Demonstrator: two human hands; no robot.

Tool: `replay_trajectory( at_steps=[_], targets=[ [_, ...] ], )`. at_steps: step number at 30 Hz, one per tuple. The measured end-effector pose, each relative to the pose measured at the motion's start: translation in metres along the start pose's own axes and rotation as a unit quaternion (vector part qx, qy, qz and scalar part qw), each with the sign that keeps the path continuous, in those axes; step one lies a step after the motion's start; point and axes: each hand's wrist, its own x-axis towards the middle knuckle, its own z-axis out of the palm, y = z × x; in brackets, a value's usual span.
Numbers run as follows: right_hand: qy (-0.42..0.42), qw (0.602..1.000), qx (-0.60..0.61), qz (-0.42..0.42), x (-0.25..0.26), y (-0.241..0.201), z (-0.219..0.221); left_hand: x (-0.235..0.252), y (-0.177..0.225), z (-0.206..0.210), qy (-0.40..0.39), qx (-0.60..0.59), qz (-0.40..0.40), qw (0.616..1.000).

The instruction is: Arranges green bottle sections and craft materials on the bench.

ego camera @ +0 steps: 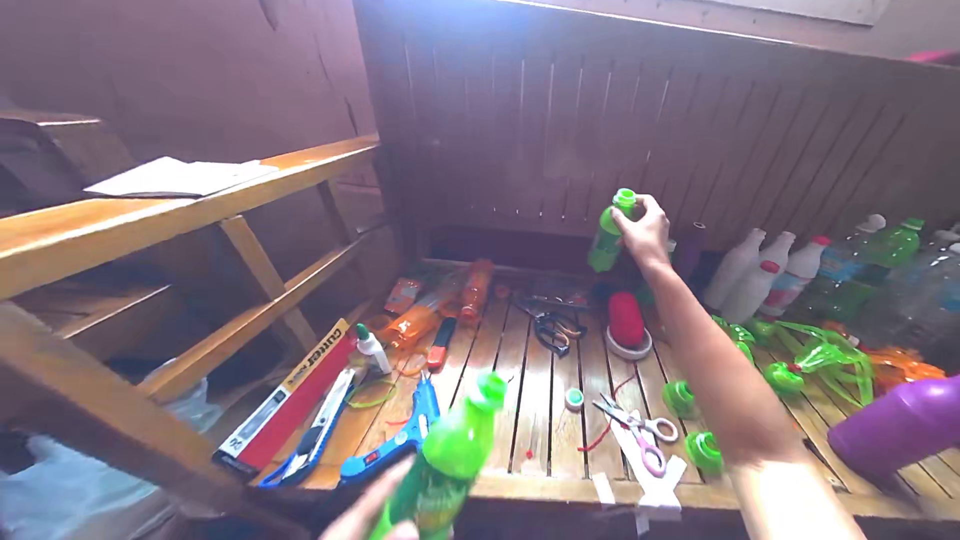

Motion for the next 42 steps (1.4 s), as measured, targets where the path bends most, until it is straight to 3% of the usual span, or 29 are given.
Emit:
replay_trajectory(
  at_steps=[4, 7, 12, 25, 32, 38, 39, 41, 42],
  targets=[
    [-0.202, 0.976, 0.028, -0.076, -0.083, -0.055, -0.016, 0.037, 0.063, -0.028, 0.057, 0.188, 0.025, 0.980],
    [-0.274, 0.956, 0.003, -0.104, -0.139, -0.069, -0.017, 0.058, 0.097, -0.044, 0.077, 0.300, 0.006, 0.951],
    [-0.316, 0.944, 0.008, -0.092, -0.182, -0.082, -0.021, 0.071, 0.136, -0.054, 0.058, 0.390, -0.007, 0.919],
    [-0.332, 0.937, 0.017, -0.107, -0.196, -0.090, -0.025, 0.074, 0.185, -0.042, 0.003, 0.519, 0.049, 0.853],
    [-0.325, 0.938, 0.061, -0.103, -0.200, -0.088, -0.028, 0.098, 0.239, -0.026, -0.068, 0.659, 0.087, 0.744],
    [-0.307, 0.941, 0.111, -0.088, -0.206, -0.086, -0.033, 0.121, 0.291, 0.018, -0.115, 0.752, 0.049, 0.647],
    [-0.306, 0.941, 0.119, -0.086, -0.206, -0.085, -0.033, 0.132, 0.292, 0.017, -0.131, 0.761, 0.081, 0.630],
    [-0.304, 0.940, 0.130, -0.082, -0.207, -0.083, -0.036, 0.185, 0.272, -0.013, -0.151, 0.766, 0.255, 0.570],
    [-0.302, 0.940, 0.136, -0.079, -0.208, -0.082, -0.037, 0.213, 0.265, -0.021, -0.158, 0.768, 0.292, 0.548]
  ],
)
